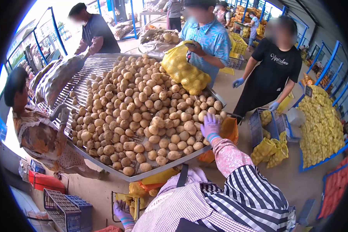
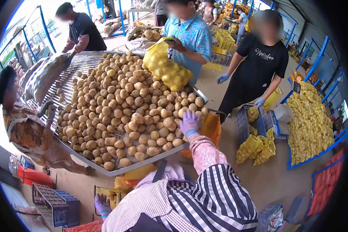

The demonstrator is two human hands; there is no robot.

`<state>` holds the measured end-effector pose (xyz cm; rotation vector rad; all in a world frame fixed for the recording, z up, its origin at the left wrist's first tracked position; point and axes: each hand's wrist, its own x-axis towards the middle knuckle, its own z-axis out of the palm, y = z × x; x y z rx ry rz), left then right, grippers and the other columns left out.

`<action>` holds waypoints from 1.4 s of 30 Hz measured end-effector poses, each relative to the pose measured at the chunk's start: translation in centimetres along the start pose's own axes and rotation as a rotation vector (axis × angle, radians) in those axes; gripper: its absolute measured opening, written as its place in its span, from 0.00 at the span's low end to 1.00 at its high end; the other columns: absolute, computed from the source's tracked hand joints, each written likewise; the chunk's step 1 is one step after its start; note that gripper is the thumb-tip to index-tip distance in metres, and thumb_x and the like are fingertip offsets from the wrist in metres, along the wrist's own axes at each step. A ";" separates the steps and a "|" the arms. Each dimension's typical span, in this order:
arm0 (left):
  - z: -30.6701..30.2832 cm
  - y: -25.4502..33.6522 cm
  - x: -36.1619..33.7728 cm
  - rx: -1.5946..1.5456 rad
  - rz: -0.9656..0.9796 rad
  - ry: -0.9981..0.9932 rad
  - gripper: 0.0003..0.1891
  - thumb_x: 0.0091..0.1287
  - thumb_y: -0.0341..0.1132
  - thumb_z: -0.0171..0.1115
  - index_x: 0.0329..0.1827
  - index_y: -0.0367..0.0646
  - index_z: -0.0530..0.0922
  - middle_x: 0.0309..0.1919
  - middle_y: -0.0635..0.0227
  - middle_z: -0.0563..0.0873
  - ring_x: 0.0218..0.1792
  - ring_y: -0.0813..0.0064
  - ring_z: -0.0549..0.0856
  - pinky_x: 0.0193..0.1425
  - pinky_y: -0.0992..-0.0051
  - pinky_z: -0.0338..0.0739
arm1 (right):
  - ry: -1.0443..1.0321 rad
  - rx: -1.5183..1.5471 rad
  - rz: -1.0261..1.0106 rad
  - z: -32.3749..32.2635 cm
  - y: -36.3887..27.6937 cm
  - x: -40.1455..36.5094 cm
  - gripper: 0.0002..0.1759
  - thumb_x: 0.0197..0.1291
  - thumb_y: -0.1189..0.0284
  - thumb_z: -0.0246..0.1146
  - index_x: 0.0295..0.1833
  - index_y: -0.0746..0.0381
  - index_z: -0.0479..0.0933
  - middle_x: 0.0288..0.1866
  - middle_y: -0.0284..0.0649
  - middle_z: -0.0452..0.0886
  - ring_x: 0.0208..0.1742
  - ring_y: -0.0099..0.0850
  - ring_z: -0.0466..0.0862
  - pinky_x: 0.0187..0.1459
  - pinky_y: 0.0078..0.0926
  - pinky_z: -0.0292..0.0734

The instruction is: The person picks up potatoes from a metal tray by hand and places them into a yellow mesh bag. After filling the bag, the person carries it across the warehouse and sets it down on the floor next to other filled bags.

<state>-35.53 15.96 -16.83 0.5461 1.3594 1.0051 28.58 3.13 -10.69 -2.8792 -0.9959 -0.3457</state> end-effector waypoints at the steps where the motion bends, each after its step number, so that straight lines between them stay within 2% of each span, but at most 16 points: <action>1: 0.9 0.1 0.2 0.002 0.005 -0.011 0.27 0.78 0.54 0.58 0.73 0.48 0.74 0.63 0.64 0.83 0.61 0.64 0.81 0.64 0.58 0.73 | -0.066 0.022 -0.094 -1.0 -1.4 -0.1 0.36 0.70 0.49 0.61 0.80 0.44 0.64 0.87 0.39 0.58 0.87 0.43 0.54 0.82 0.65 0.47; 4: 3.0 1.5 0.8 0.060 0.028 -0.099 0.28 0.77 0.54 0.58 0.76 0.52 0.72 0.69 0.66 0.80 0.66 0.63 0.79 0.70 0.56 0.70 | -0.174 0.164 -0.256 -0.4 -4.4 -0.7 0.38 0.71 0.47 0.59 0.83 0.44 0.62 0.88 0.38 0.56 0.87 0.44 0.53 0.83 0.65 0.45; 9: 9.5 2.7 0.4 0.110 0.095 -0.181 0.27 0.78 0.54 0.57 0.74 0.51 0.73 0.66 0.64 0.82 0.63 0.64 0.81 0.66 0.57 0.73 | -0.272 0.061 -0.230 0.0 -1.5 0.6 0.45 0.64 0.39 0.64 0.84 0.36 0.60 0.86 0.34 0.59 0.88 0.42 0.51 0.81 0.73 0.45; 16: 15.9 1.3 -7.4 0.076 0.121 -0.203 0.25 0.79 0.52 0.56 0.72 0.51 0.74 0.63 0.65 0.83 0.62 0.65 0.82 0.66 0.57 0.74 | -0.361 0.182 -0.336 0.1 1.5 1.8 0.35 0.64 0.41 0.66 0.71 0.48 0.76 0.81 0.36 0.68 0.86 0.40 0.57 0.78 0.73 0.54; 17: 15.4 0.4 -8.1 0.069 0.106 -0.155 0.25 0.79 0.52 0.56 0.72 0.51 0.74 0.63 0.66 0.84 0.61 0.65 0.82 0.65 0.57 0.74 | -0.366 0.258 -0.377 0.0 2.6 2.7 0.29 0.66 0.47 0.66 0.66 0.51 0.79 0.76 0.37 0.73 0.81 0.38 0.65 0.75 0.66 0.63; 18: 15.0 -0.5 -9.0 0.062 0.090 -0.106 0.25 0.79 0.52 0.56 0.72 0.51 0.74 0.62 0.66 0.84 0.60 0.65 0.82 0.64 0.58 0.74 | -0.371 0.260 -0.393 0.5 3.9 3.7 0.29 0.66 0.47 0.66 0.66 0.51 0.79 0.76 0.37 0.73 0.81 0.38 0.65 0.75 0.66 0.63; 20: 13.8 -2.0 -10.0 0.083 0.081 -0.047 0.25 0.79 0.52 0.56 0.73 0.51 0.74 0.62 0.67 0.85 0.60 0.66 0.82 0.64 0.58 0.75 | -0.155 0.528 -0.273 1.5 7.0 6.0 0.21 0.68 0.55 0.64 0.61 0.52 0.80 0.73 0.37 0.75 0.74 0.37 0.71 0.69 0.58 0.70; 22: 12.9 -3.3 -10.9 0.061 0.028 0.045 0.26 0.78 0.53 0.57 0.73 0.52 0.74 0.62 0.67 0.85 0.60 0.65 0.82 0.64 0.57 0.74 | 0.107 0.347 -0.213 2.5 10.5 8.7 0.20 0.67 0.62 0.63 0.63 0.52 0.78 0.74 0.36 0.74 0.71 0.36 0.74 0.64 0.48 0.74; 24: 13.1 -4.1 -11.9 0.035 0.019 0.088 0.27 0.78 0.53 0.56 0.74 0.52 0.73 0.64 0.67 0.84 0.60 0.64 0.82 0.65 0.56 0.73 | 0.070 0.041 -0.077 4.7 12.5 10.1 0.27 0.62 0.65 0.65 0.68 0.51 0.75 0.71 0.35 0.74 0.72 0.35 0.72 0.62 0.46 0.75; 25: 13.5 -4.2 -12.2 0.033 0.020 0.072 0.27 0.78 0.53 0.57 0.75 0.52 0.73 0.64 0.67 0.84 0.61 0.64 0.82 0.66 0.56 0.73 | 0.188 -0.030 -0.180 5.9 13.4 10.5 0.30 0.62 0.66 0.65 0.72 0.49 0.72 0.68 0.35 0.74 0.71 0.36 0.72 0.62 0.45 0.76; 30: 18.3 -3.4 -13.9 0.057 0.065 -0.049 0.27 0.79 0.53 0.58 0.75 0.51 0.73 0.63 0.67 0.85 0.60 0.65 0.84 0.65 0.58 0.75 | -0.008 0.010 -0.111 5.6 14.0 13.3 0.27 0.62 0.67 0.66 0.67 0.48 0.75 0.64 0.39 0.76 0.68 0.42 0.75 0.63 0.44 0.78; 32: 19.7 -2.9 -14.3 0.059 0.066 -0.071 0.26 0.79 0.52 0.58 0.74 0.51 0.73 0.63 0.66 0.85 0.59 0.65 0.84 0.63 0.59 0.76 | -0.145 0.202 -0.218 3.4 15.4 14.0 0.28 0.58 0.66 0.70 0.65 0.50 0.75 0.62 0.42 0.77 0.65 0.47 0.77 0.65 0.45 0.78; 34: 21.4 -2.6 -14.6 0.048 0.071 -0.120 0.26 0.79 0.52 0.58 0.74 0.50 0.74 0.64 0.65 0.85 0.58 0.65 0.84 0.60 0.62 0.78 | -0.218 0.308 -0.191 2.2 16.0 15.4 0.33 0.54 0.63 0.73 0.68 0.51 0.75 0.66 0.45 0.77 0.69 0.51 0.76 0.68 0.45 0.76; 36: 23.2 -2.4 -15.0 0.063 0.058 -0.106 0.25 0.79 0.51 0.58 0.73 0.50 0.75 0.63 0.65 0.85 0.58 0.65 0.85 0.59 0.63 0.78 | -0.248 0.775 0.030 1.4 15.7 16.0 0.35 0.54 0.62 0.73 0.69 0.52 0.75 0.73 0.47 0.76 0.71 0.52 0.77 0.70 0.47 0.75; 37: 24.0 -2.3 -15.2 0.083 0.046 -0.098 0.24 0.80 0.51 0.58 0.72 0.49 0.76 0.63 0.65 0.86 0.58 0.66 0.85 0.58 0.64 0.79 | -0.231 0.658 -0.028 1.4 15.2 16.3 0.41 0.56 0.62 0.73 0.76 0.52 0.69 0.82 0.49 0.66 0.73 0.52 0.77 0.70 0.49 0.75; 42: 28.6 -2.0 -15.2 0.094 0.062 -0.177 0.20 0.81 0.47 0.56 0.69 0.49 0.77 0.59 0.66 0.88 0.54 0.68 0.88 0.54 0.66 0.82 | -0.542 0.242 0.018 0.6 11.5 18.1 0.50 0.60 0.63 0.71 0.85 0.47 0.53 0.89 0.46 0.49 0.77 0.49 0.74 0.69 0.53 0.77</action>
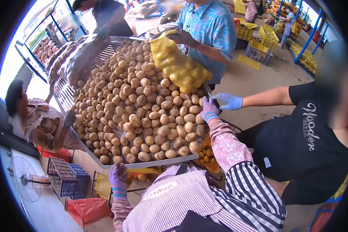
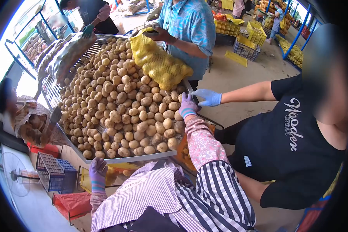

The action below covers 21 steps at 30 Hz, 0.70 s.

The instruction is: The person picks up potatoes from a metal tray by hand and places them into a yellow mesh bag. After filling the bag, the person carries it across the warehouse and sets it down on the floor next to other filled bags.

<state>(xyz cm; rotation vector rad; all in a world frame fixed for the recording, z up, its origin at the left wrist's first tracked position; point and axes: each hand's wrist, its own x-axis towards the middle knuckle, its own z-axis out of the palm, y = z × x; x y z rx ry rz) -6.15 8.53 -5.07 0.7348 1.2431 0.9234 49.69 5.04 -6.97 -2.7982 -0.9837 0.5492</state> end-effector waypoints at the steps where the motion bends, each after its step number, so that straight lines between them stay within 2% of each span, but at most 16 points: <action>1: 1.2 0.1 0.0 0.000 0.012 -0.039 0.19 0.82 0.46 0.55 0.69 0.49 0.77 0.57 0.66 0.88 0.53 0.69 0.88 0.53 0.66 0.83 | 0.002 -0.014 -0.003 -0.2 -0.3 0.3 0.50 0.60 0.63 0.72 0.85 0.46 0.53 0.88 0.46 0.50 0.77 0.49 0.74 0.68 0.52 0.78; 4: 4.1 -0.3 -0.7 0.037 0.014 -0.083 0.18 0.82 0.45 0.55 0.68 0.49 0.78 0.56 0.66 0.89 0.52 0.71 0.89 0.51 0.67 0.84 | 0.058 -0.049 -0.058 1.0 0.2 0.4 0.47 0.62 0.62 0.73 0.83 0.44 0.57 0.86 0.45 0.54 0.72 0.49 0.79 0.63 0.51 0.83; 7: 5.4 -1.3 -1.1 0.041 -0.021 -0.110 0.19 0.81 0.46 0.56 0.68 0.49 0.78 0.56 0.65 0.88 0.53 0.70 0.88 0.53 0.66 0.84 | 0.056 -0.197 -0.365 1.5 0.8 0.1 0.43 0.62 0.60 0.73 0.78 0.47 0.60 0.82 0.44 0.59 0.62 0.49 0.86 0.54 0.51 0.86; 8: 5.5 -1.6 -1.3 0.069 -0.037 -0.130 0.20 0.81 0.47 0.56 0.69 0.49 0.77 0.58 0.65 0.87 0.53 0.69 0.87 0.54 0.64 0.84 | 0.049 -0.200 -0.370 1.6 0.8 0.0 0.43 0.62 0.60 0.73 0.78 0.47 0.60 0.82 0.44 0.59 0.62 0.49 0.86 0.54 0.51 0.86; 10: 5.7 -1.9 -1.9 0.060 -0.068 -0.127 0.19 0.82 0.46 0.56 0.69 0.48 0.77 0.57 0.64 0.88 0.53 0.68 0.88 0.52 0.66 0.85 | 0.096 -0.142 -0.234 1.3 -0.1 -0.8 0.46 0.61 0.59 0.74 0.80 0.48 0.57 0.82 0.44 0.59 0.63 0.48 0.86 0.55 0.50 0.86; 11: 6.0 -1.9 -2.3 0.083 -0.070 -0.132 0.19 0.82 0.46 0.56 0.69 0.48 0.77 0.57 0.64 0.88 0.53 0.68 0.88 0.51 0.67 0.86 | 0.070 -0.112 -0.100 0.7 -1.0 -1.0 0.48 0.60 0.60 0.73 0.82 0.50 0.56 0.83 0.44 0.59 0.66 0.48 0.84 0.60 0.48 0.84; 14: 6.8 -1.7 -2.7 0.105 -0.063 -0.141 0.19 0.81 0.45 0.56 0.69 0.47 0.77 0.56 0.63 0.89 0.53 0.67 0.89 0.50 0.68 0.87 | 0.108 -0.214 -0.087 2.5 -1.4 1.5 0.50 0.59 0.61 0.72 0.83 0.51 0.54 0.83 0.44 0.58 0.68 0.48 0.83 0.63 0.49 0.82; 15: 7.0 -1.6 -2.8 0.089 -0.067 -0.143 0.19 0.81 0.45 0.56 0.69 0.47 0.77 0.56 0.63 0.89 0.53 0.68 0.89 0.50 0.68 0.87 | 0.036 -0.153 -0.055 1.7 -1.9 1.2 0.44 0.59 0.62 0.71 0.79 0.50 0.60 0.81 0.45 0.62 0.68 0.49 0.82 0.63 0.51 0.82; 16: 7.0 -1.8 -2.9 0.071 -0.072 -0.146 0.19 0.81 0.45 0.56 0.69 0.47 0.77 0.56 0.63 0.89 0.53 0.68 0.89 0.51 0.67 0.87 | 0.031 -0.158 -0.057 1.5 -1.7 0.6 0.44 0.59 0.62 0.71 0.79 0.50 0.60 0.81 0.45 0.62 0.68 0.49 0.82 0.63 0.51 0.82; 18: 7.0 -2.2 -3.2 0.063 -0.079 -0.138 0.19 0.82 0.45 0.55 0.68 0.47 0.78 0.55 0.63 0.89 0.53 0.69 0.89 0.51 0.68 0.86 | -0.094 -0.139 -0.120 1.2 -1.0 -0.8 0.37 0.60 0.62 0.71 0.74 0.49 0.66 0.77 0.47 0.66 0.67 0.50 0.83 0.62 0.52 0.82; 19: 6.8 -2.4 -3.1 0.059 -0.082 -0.133 0.18 0.82 0.44 0.55 0.68 0.47 0.78 0.54 0.64 0.90 0.52 0.70 0.90 0.52 0.68 0.85 | -0.073 -0.114 -0.168 1.6 -0.3 -1.7 0.32 0.61 0.63 0.69 0.69 0.49 0.67 0.72 0.46 0.69 0.64 0.51 0.84 0.60 0.53 0.83; 21: 6.4 -3.0 -3.0 0.041 -0.108 -0.131 0.18 0.82 0.44 0.55 0.68 0.47 0.78 0.54 0.64 0.90 0.52 0.71 0.89 0.52 0.69 0.85 | -0.009 -0.029 -0.120 2.6 1.1 -3.9 0.32 0.62 0.62 0.69 0.70 0.47 0.67 0.76 0.45 0.66 0.66 0.51 0.83 0.63 0.53 0.81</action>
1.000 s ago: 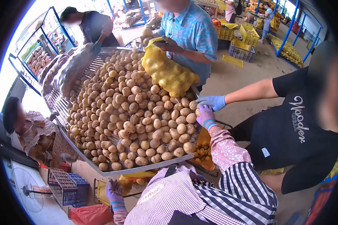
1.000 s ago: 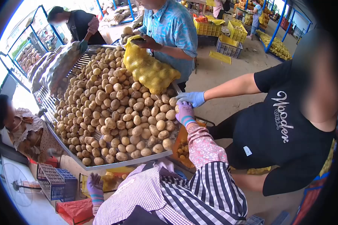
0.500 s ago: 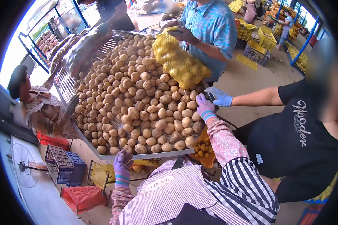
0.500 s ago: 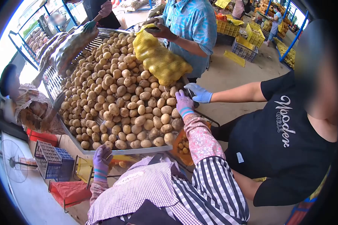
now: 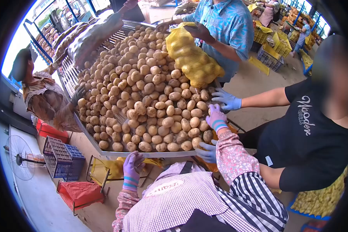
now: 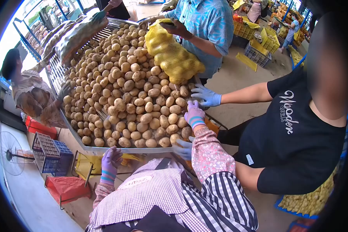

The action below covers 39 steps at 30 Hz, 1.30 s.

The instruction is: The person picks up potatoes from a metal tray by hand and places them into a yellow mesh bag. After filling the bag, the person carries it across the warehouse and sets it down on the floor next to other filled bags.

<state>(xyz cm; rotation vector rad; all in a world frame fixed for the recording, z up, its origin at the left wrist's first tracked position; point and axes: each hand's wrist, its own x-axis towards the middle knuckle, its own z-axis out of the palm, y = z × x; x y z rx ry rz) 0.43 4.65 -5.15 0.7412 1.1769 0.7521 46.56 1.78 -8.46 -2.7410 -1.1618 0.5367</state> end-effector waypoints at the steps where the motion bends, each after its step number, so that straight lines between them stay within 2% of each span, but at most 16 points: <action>1: -0.2 -0.3 0.1 -0.010 -0.024 -0.006 0.18 0.82 0.44 0.55 0.68 0.47 0.78 0.54 0.64 0.90 0.52 0.71 0.89 0.52 0.69 0.85 | 0.045 0.032 0.031 0.4 0.3 -0.6 0.32 0.62 0.61 0.69 0.71 0.47 0.67 0.78 0.45 0.65 0.67 0.53 0.82 0.65 0.53 0.79; 5: 0.9 -0.4 0.9 -0.022 -0.072 -0.011 0.18 0.82 0.44 0.56 0.68 0.47 0.78 0.54 0.64 0.90 0.51 0.71 0.89 0.51 0.70 0.85 | 0.013 0.105 0.076 0.1 0.9 -0.2 0.32 0.61 0.63 0.70 0.70 0.48 0.69 0.75 0.48 0.69 0.68 0.53 0.80 0.66 0.51 0.78; 7: 2.5 0.0 1.8 -0.063 -0.066 -0.102 0.18 0.82 0.43 0.56 0.67 0.47 0.79 0.55 0.63 0.89 0.51 0.70 0.90 0.51 0.69 0.85 | 0.067 0.301 0.037 0.5 2.4 1.4 0.30 0.59 0.65 0.72 0.66 0.50 0.72 0.68 0.50 0.75 0.66 0.54 0.79 0.68 0.50 0.76; 9: 4.5 0.3 2.8 -0.093 -0.077 -0.175 0.21 0.81 0.45 0.56 0.70 0.44 0.77 0.58 0.61 0.88 0.54 0.67 0.89 0.53 0.67 0.86 | 0.170 0.381 -0.099 1.3 3.0 0.8 0.29 0.59 0.68 0.72 0.66 0.53 0.74 0.63 0.46 0.80 0.64 0.49 0.80 0.68 0.45 0.76; 11: 6.9 0.3 3.7 -0.093 -0.145 -0.349 0.22 0.81 0.46 0.57 0.71 0.44 0.76 0.58 0.61 0.88 0.54 0.67 0.89 0.55 0.66 0.85 | 0.070 0.952 -0.321 1.8 2.0 -0.6 0.29 0.63 0.72 0.69 0.70 0.57 0.71 0.63 0.41 0.79 0.63 0.39 0.81 0.66 0.37 0.78; 13: 9.6 -0.1 4.6 -0.162 -0.211 -0.538 0.22 0.81 0.46 0.57 0.72 0.45 0.75 0.61 0.62 0.87 0.56 0.68 0.87 0.59 0.65 0.84 | -0.310 1.408 -0.329 -0.5 -1.6 -4.4 0.30 0.68 0.73 0.64 0.74 0.60 0.68 0.64 0.38 0.76 0.65 0.27 0.77 0.66 0.30 0.77; 15: 12.6 0.4 4.2 -0.175 -0.245 -0.641 0.26 0.80 0.49 0.58 0.75 0.45 0.73 0.65 0.63 0.84 0.60 0.68 0.85 0.62 0.63 0.82 | -0.490 1.648 -0.341 -1.1 -5.0 -6.9 0.28 0.73 0.73 0.60 0.76 0.62 0.67 0.67 0.41 0.75 0.67 0.28 0.77 0.66 0.27 0.78; 17: 14.6 0.7 4.2 -0.224 -0.280 -0.722 0.32 0.79 0.52 0.59 0.80 0.48 0.65 0.69 0.65 0.78 0.63 0.68 0.83 0.62 0.63 0.82 | -0.577 1.737 -0.333 -1.4 -7.8 -8.5 0.28 0.75 0.74 0.54 0.78 0.62 0.64 0.71 0.43 0.73 0.70 0.32 0.77 0.69 0.30 0.78; 20: 14.5 0.1 4.6 -0.316 -0.309 -0.689 0.35 0.79 0.54 0.60 0.82 0.48 0.61 0.71 0.66 0.76 0.64 0.68 0.82 0.61 0.64 0.83 | -0.534 1.729 -0.328 0.2 -9.1 -8.4 0.27 0.76 0.73 0.53 0.78 0.64 0.64 0.72 0.44 0.74 0.71 0.33 0.76 0.72 0.31 0.75; 22: 13.8 0.1 5.1 -0.392 -0.313 -0.690 0.36 0.78 0.54 0.61 0.82 0.52 0.60 0.72 0.68 0.75 0.65 0.68 0.82 0.59 0.66 0.84 | -0.637 1.696 -0.367 0.4 -9.4 -8.3 0.26 0.78 0.70 0.52 0.77 0.65 0.65 0.72 0.44 0.74 0.73 0.34 0.75 0.74 0.33 0.72; 27: 13.0 -0.3 6.2 -0.348 -0.322 -0.632 0.36 0.76 0.52 0.62 0.83 0.58 0.58 0.73 0.70 0.74 0.68 0.69 0.80 0.61 0.65 0.83 | -0.657 1.528 -0.416 1.1 -11.1 -9.0 0.23 0.81 0.69 0.49 0.75 0.65 0.68 0.71 0.43 0.75 0.74 0.32 0.74 0.77 0.32 0.68; 29: 12.8 -0.5 6.6 -0.421 -0.277 -0.593 0.35 0.77 0.50 0.62 0.83 0.62 0.57 0.72 0.69 0.74 0.66 0.66 0.81 0.60 0.59 0.85 | -0.512 1.376 -0.501 1.1 -12.0 -9.2 0.21 0.82 0.70 0.48 0.73 0.65 0.71 0.71 0.41 0.76 0.74 0.30 0.74 0.77 0.30 0.66; 31: 12.3 -2.9 7.9 -0.490 -0.237 -0.610 0.33 0.77 0.51 0.61 0.82 0.60 0.60 0.72 0.71 0.75 0.69 0.68 0.78 0.64 0.57 0.82 | -0.470 1.340 -0.506 1.1 -12.7 -9.6 0.20 0.82 0.70 0.49 0.72 0.64 0.73 0.70 0.39 0.77 0.73 0.28 0.74 0.76 0.28 0.66; 34: 11.3 -4.5 9.0 -0.761 -0.346 -0.556 0.29 0.76 0.53 0.61 0.76 0.53 0.70 0.71 0.71 0.78 0.72 0.65 0.76 0.75 0.50 0.70 | -0.434 1.265 -0.475 1.1 -13.4 -10.0 0.23 0.81 0.66 0.47 0.72 0.65 0.72 0.68 0.40 0.78 0.72 0.31 0.75 0.76 0.29 0.65; 37: 10.0 -3.1 8.8 -0.933 -0.365 -0.544 0.29 0.75 0.52 0.62 0.74 0.50 0.72 0.71 0.69 0.78 0.73 0.62 0.75 0.76 0.48 0.68 | -0.344 1.155 -0.501 1.2 -13.6 -10.2 0.22 0.81 0.63 0.49 0.71 0.62 0.74 0.65 0.37 0.80 0.68 0.28 0.79 0.69 0.28 0.74; 39: 9.3 -1.8 8.4 -1.061 -0.381 -0.557 0.29 0.74 0.51 0.63 0.72 0.47 0.73 0.70 0.66 0.79 0.74 0.60 0.74 0.78 0.46 0.66 | -0.437 1.250 -0.203 1.6 -14.0 -10.9 0.21 0.81 0.60 0.52 0.70 0.59 0.75 0.63 0.34 0.81 0.62 0.25 0.82 0.58 0.25 0.82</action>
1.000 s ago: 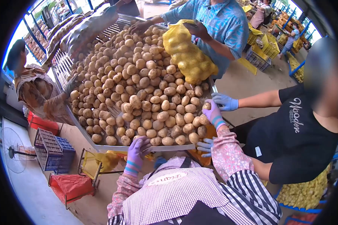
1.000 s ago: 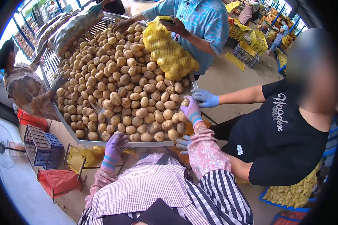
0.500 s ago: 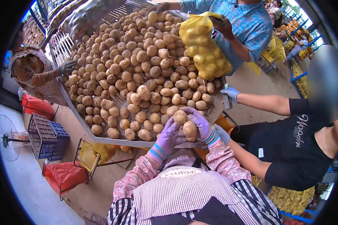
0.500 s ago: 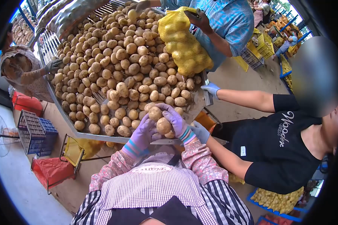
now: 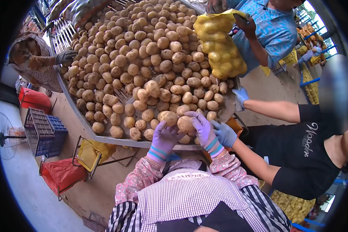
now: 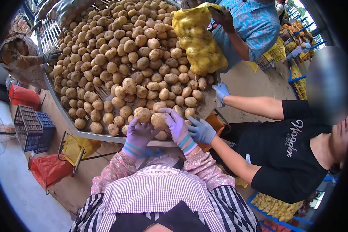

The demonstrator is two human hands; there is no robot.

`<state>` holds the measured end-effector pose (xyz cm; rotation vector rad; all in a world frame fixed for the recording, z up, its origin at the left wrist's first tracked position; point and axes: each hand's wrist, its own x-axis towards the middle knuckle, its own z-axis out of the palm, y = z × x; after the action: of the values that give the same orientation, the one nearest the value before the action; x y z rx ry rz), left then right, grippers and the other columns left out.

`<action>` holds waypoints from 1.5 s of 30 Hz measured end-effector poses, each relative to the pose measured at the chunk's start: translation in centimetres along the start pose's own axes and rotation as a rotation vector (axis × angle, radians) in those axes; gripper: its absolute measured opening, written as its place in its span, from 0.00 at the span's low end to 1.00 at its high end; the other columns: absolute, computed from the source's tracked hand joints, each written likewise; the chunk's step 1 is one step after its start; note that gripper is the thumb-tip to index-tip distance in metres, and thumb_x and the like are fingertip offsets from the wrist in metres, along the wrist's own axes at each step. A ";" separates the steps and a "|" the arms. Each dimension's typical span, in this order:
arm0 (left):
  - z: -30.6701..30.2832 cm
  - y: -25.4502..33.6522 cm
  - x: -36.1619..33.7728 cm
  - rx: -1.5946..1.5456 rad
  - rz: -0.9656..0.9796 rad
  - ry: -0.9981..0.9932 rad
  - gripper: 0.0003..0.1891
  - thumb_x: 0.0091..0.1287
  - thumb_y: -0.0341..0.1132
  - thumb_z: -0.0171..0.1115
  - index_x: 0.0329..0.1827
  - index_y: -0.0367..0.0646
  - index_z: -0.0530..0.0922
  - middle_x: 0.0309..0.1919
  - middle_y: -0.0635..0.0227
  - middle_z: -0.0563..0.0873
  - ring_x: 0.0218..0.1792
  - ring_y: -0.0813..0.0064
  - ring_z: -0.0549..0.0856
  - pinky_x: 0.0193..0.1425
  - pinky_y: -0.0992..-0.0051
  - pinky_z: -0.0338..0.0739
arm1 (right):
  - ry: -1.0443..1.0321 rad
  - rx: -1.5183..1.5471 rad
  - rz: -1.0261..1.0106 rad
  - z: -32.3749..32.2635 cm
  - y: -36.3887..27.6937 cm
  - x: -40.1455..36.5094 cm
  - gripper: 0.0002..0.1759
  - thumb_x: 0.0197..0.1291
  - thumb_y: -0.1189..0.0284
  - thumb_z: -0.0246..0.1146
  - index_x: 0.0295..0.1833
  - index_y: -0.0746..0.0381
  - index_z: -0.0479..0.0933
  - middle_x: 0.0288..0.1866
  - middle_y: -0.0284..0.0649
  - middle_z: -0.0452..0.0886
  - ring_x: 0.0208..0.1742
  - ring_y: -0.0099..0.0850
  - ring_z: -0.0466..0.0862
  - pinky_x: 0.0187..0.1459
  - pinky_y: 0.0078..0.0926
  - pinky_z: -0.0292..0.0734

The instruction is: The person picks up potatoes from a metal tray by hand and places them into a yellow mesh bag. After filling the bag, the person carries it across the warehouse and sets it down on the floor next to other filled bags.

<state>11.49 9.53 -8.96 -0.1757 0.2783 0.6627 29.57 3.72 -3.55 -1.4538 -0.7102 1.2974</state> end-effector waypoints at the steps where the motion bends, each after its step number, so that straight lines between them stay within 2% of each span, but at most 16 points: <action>1: -0.1 0.3 -0.1 0.013 -0.005 -0.017 0.29 0.74 0.50 0.62 0.72 0.46 0.73 0.70 0.64 0.79 0.74 0.59 0.74 0.79 0.45 0.65 | 0.012 -0.064 0.064 0.2 -0.3 -0.2 0.20 0.80 0.60 0.54 0.69 0.56 0.76 0.63 0.32 0.82 0.58 0.22 0.84 0.50 0.21 0.84; 5: 0.2 1.7 -0.5 0.082 0.006 -0.033 0.27 0.74 0.48 0.62 0.72 0.45 0.74 0.70 0.63 0.80 0.75 0.58 0.73 0.82 0.44 0.62 | 0.006 0.067 0.014 0.4 1.3 1.0 0.18 0.79 0.63 0.56 0.67 0.57 0.78 0.62 0.32 0.82 0.57 0.21 0.84 0.50 0.19 0.83; 8: -1.5 3.4 -1.3 0.043 0.069 -0.059 0.26 0.73 0.46 0.63 0.71 0.45 0.76 0.72 0.64 0.79 0.76 0.57 0.73 0.82 0.44 0.62 | 0.069 -0.144 -0.063 -2.5 2.0 2.8 0.16 0.77 0.66 0.59 0.65 0.59 0.80 0.62 0.34 0.82 0.57 0.20 0.84 0.49 0.20 0.83; 10: -2.2 5.1 -2.1 0.055 0.098 -0.071 0.26 0.73 0.44 0.63 0.72 0.46 0.76 0.73 0.65 0.79 0.77 0.57 0.72 0.81 0.44 0.62 | 0.386 -0.616 -0.226 -4.0 0.9 4.6 0.17 0.74 0.65 0.63 0.61 0.63 0.81 0.63 0.41 0.83 0.60 0.29 0.85 0.56 0.29 0.82; 11: -2.0 5.6 -2.7 0.091 0.135 -0.062 0.26 0.72 0.43 0.63 0.73 0.46 0.76 0.73 0.65 0.79 0.77 0.57 0.73 0.81 0.44 0.63 | 0.388 -0.617 -0.225 -4.2 0.3 5.8 0.17 0.74 0.65 0.63 0.61 0.63 0.81 0.63 0.41 0.83 0.60 0.29 0.85 0.56 0.29 0.82; 13: -2.4 6.6 -3.4 0.149 0.181 -0.072 0.29 0.72 0.41 0.63 0.75 0.47 0.73 0.75 0.64 0.77 0.75 0.58 0.75 0.80 0.44 0.65 | 0.259 -0.986 -0.487 -3.5 -1.7 8.5 0.27 0.66 0.63 0.70 0.68 0.60 0.78 0.69 0.50 0.80 0.69 0.48 0.79 0.73 0.42 0.71; 16: -2.3 7.0 -3.8 0.228 0.201 -0.033 0.30 0.72 0.42 0.64 0.77 0.51 0.71 0.74 0.62 0.77 0.74 0.57 0.77 0.78 0.44 0.69 | 0.201 -1.127 -0.592 -1.2 -1.3 14.2 0.36 0.62 0.54 0.72 0.72 0.58 0.75 0.75 0.48 0.73 0.79 0.47 0.69 0.79 0.47 0.63; 19: -2.2 6.5 -3.6 0.176 0.228 0.016 0.30 0.73 0.45 0.64 0.77 0.56 0.70 0.73 0.60 0.77 0.71 0.56 0.79 0.73 0.45 0.75 | 0.040 -1.307 -0.513 1.3 -1.0 16.6 0.42 0.61 0.49 0.72 0.76 0.54 0.71 0.80 0.47 0.67 0.83 0.47 0.62 0.81 0.49 0.59; 24: -1.9 6.3 -4.2 0.169 0.273 0.107 0.27 0.74 0.49 0.64 0.75 0.57 0.73 0.71 0.60 0.78 0.66 0.57 0.81 0.65 0.47 0.82 | -0.075 -1.434 -0.408 0.4 -0.5 12.3 0.27 0.60 0.52 0.71 0.64 0.47 0.81 0.69 0.41 0.74 0.74 0.43 0.71 0.74 0.48 0.66; 25: -2.0 6.5 -4.3 0.164 0.281 0.122 0.26 0.75 0.49 0.63 0.74 0.56 0.74 0.71 0.60 0.79 0.65 0.57 0.82 0.63 0.49 0.83 | 0.008 -1.377 -0.500 -0.4 0.0 11.4 0.21 0.60 0.54 0.71 0.57 0.47 0.83 0.63 0.38 0.77 0.67 0.41 0.75 0.70 0.48 0.68; 32: -2.7 10.0 -7.3 0.131 0.321 0.201 0.19 0.78 0.47 0.59 0.69 0.55 0.79 0.67 0.62 0.83 0.61 0.58 0.85 0.58 0.55 0.86 | 0.070 -1.468 -0.447 -5.0 0.9 4.6 0.20 0.62 0.56 0.68 0.58 0.49 0.83 0.59 0.36 0.81 0.64 0.41 0.78 0.67 0.48 0.69; 35: -2.9 10.4 -8.1 0.182 0.352 0.209 0.19 0.79 0.47 0.58 0.68 0.54 0.79 0.65 0.64 0.84 0.60 0.58 0.85 0.55 0.57 0.87 | -0.149 -1.630 0.115 -2.8 -3.1 5.1 0.22 0.68 0.56 0.64 0.63 0.54 0.80 0.63 0.39 0.82 0.67 0.39 0.78 0.66 0.43 0.72; 37: -2.9 10.5 -8.0 0.144 0.353 0.200 0.19 0.79 0.47 0.57 0.68 0.53 0.80 0.63 0.65 0.85 0.59 0.58 0.86 0.54 0.57 0.87 | -0.056 -1.352 -0.419 0.1 -2.4 6.7 0.24 0.67 0.55 0.65 0.63 0.54 0.79 0.65 0.40 0.81 0.68 0.39 0.78 0.67 0.42 0.72; 39: -2.7 10.2 -7.8 0.144 0.365 0.221 0.19 0.79 0.47 0.57 0.68 0.53 0.80 0.63 0.64 0.85 0.58 0.58 0.86 0.53 0.58 0.87 | -0.085 -1.278 -0.686 4.9 -3.9 9.7 0.32 0.64 0.54 0.69 0.71 0.54 0.74 0.73 0.41 0.74 0.73 0.42 0.73 0.72 0.43 0.67; 41: -2.6 9.9 -7.7 0.144 0.361 0.229 0.19 0.79 0.47 0.57 0.68 0.53 0.80 0.63 0.64 0.85 0.58 0.58 0.86 0.53 0.58 0.87 | -0.079 -1.274 -0.735 8.8 -4.3 13.5 0.40 0.58 0.53 0.75 0.74 0.52 0.72 0.77 0.41 0.69 0.77 0.44 0.68 0.74 0.43 0.65; 45: -3.4 9.1 -7.4 0.309 0.432 0.281 0.21 0.79 0.45 0.56 0.71 0.51 0.77 0.65 0.63 0.84 0.58 0.58 0.86 0.53 0.59 0.88 | -0.153 -1.430 -0.677 10.7 -3.4 17.9 0.36 0.54 0.54 0.77 0.69 0.51 0.77 0.73 0.42 0.73 0.74 0.47 0.72 0.75 0.44 0.67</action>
<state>-0.53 11.44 -10.56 0.0940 0.6959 1.0131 24.51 24.08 -5.57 -1.8277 -2.2618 0.2187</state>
